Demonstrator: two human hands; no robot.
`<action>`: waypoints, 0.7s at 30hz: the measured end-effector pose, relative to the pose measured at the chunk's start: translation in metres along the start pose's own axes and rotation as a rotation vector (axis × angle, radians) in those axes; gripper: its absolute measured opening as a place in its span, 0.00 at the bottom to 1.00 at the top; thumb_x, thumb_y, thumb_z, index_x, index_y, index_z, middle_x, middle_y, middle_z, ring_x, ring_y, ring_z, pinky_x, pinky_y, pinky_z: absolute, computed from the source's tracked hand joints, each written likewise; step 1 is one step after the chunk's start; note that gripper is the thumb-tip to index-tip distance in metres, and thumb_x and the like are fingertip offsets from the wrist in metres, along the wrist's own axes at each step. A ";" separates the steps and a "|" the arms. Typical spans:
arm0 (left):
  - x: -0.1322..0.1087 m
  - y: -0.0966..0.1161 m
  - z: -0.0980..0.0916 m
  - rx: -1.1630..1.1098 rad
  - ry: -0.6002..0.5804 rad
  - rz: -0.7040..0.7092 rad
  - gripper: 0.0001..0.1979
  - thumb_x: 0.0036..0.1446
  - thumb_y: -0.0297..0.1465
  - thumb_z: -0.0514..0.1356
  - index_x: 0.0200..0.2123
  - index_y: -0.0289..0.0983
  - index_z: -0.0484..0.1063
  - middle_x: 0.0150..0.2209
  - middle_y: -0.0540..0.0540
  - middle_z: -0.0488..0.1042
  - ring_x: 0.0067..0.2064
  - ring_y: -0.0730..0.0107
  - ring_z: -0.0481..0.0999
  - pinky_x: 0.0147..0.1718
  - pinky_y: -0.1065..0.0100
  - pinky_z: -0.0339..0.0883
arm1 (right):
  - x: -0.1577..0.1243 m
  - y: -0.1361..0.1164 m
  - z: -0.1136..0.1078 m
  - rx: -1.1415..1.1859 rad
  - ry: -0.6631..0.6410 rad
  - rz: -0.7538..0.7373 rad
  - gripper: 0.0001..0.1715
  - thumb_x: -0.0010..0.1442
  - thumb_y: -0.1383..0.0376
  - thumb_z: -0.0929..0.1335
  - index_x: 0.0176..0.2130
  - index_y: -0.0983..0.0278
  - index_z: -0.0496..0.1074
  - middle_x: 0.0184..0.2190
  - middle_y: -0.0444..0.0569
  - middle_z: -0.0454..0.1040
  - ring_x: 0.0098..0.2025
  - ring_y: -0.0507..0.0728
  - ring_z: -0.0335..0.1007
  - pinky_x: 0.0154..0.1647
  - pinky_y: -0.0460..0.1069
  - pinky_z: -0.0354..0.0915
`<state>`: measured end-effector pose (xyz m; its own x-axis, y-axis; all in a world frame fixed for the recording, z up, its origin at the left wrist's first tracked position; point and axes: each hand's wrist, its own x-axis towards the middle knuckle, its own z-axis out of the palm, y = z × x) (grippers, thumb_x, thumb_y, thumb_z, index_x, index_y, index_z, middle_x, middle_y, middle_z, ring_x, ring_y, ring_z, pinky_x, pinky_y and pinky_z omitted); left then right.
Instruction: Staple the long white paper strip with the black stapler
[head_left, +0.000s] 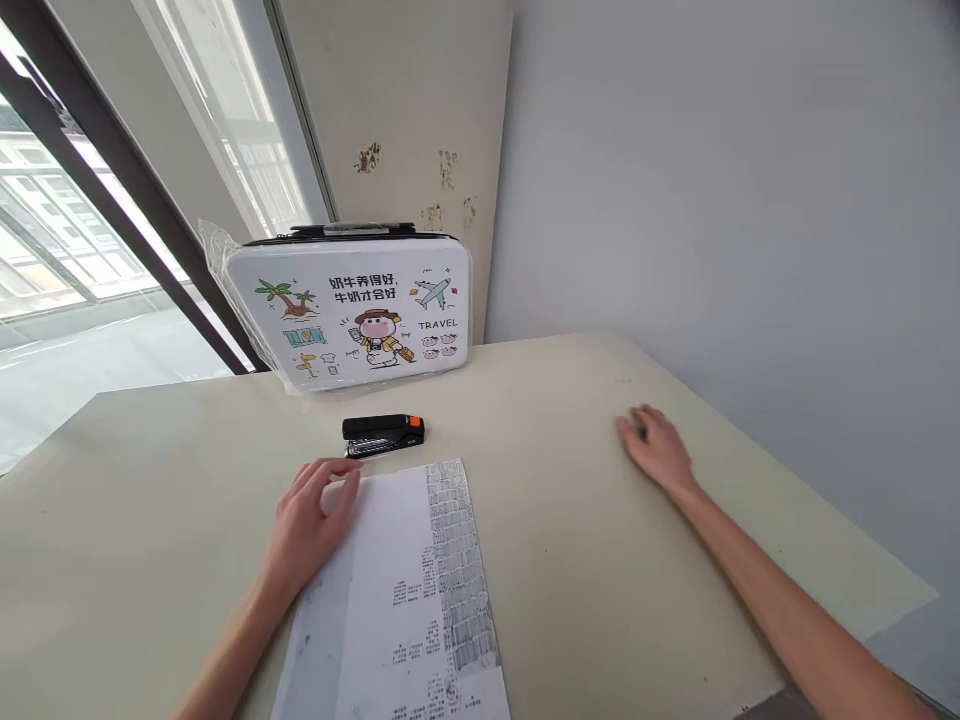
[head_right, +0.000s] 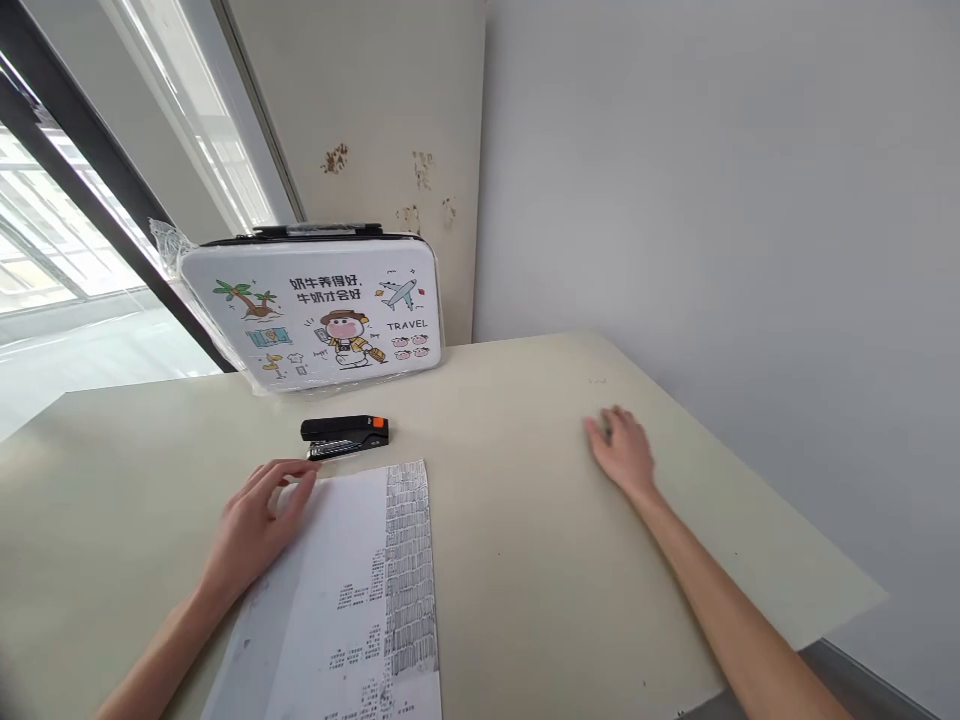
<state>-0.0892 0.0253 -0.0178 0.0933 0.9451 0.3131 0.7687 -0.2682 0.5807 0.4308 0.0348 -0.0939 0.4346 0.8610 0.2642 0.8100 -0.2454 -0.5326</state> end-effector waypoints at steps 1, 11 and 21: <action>0.002 -0.004 -0.001 -0.032 0.039 -0.087 0.17 0.66 0.47 0.56 0.43 0.43 0.77 0.46 0.45 0.80 0.43 0.58 0.78 0.33 0.65 0.69 | 0.004 -0.024 0.017 0.032 -0.035 -0.064 0.38 0.66 0.46 0.59 0.58 0.71 0.73 0.65 0.69 0.67 0.69 0.73 0.60 0.71 0.67 0.54; -0.001 -0.004 0.000 -0.156 0.061 -0.250 0.17 0.63 0.47 0.58 0.38 0.41 0.77 0.38 0.48 0.80 0.32 0.65 0.73 0.33 0.65 0.64 | -0.043 -0.231 0.129 0.482 -0.412 -0.584 0.27 0.73 0.51 0.60 0.59 0.60 0.76 0.66 0.50 0.71 0.72 0.60 0.59 0.74 0.59 0.53; -0.001 -0.012 0.000 -0.203 0.069 -0.241 0.16 0.62 0.46 0.58 0.38 0.40 0.77 0.38 0.46 0.80 0.33 0.64 0.73 0.33 0.66 0.64 | -0.050 -0.224 0.104 0.924 -0.438 -0.334 0.31 0.75 0.45 0.55 0.56 0.59 0.74 0.59 0.53 0.77 0.63 0.59 0.72 0.65 0.59 0.67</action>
<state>-0.0986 0.0274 -0.0250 -0.1245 0.9730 0.1941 0.6208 -0.0762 0.7802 0.1870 0.0924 -0.0716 -0.0808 0.9519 0.2956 0.1710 0.3054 -0.9367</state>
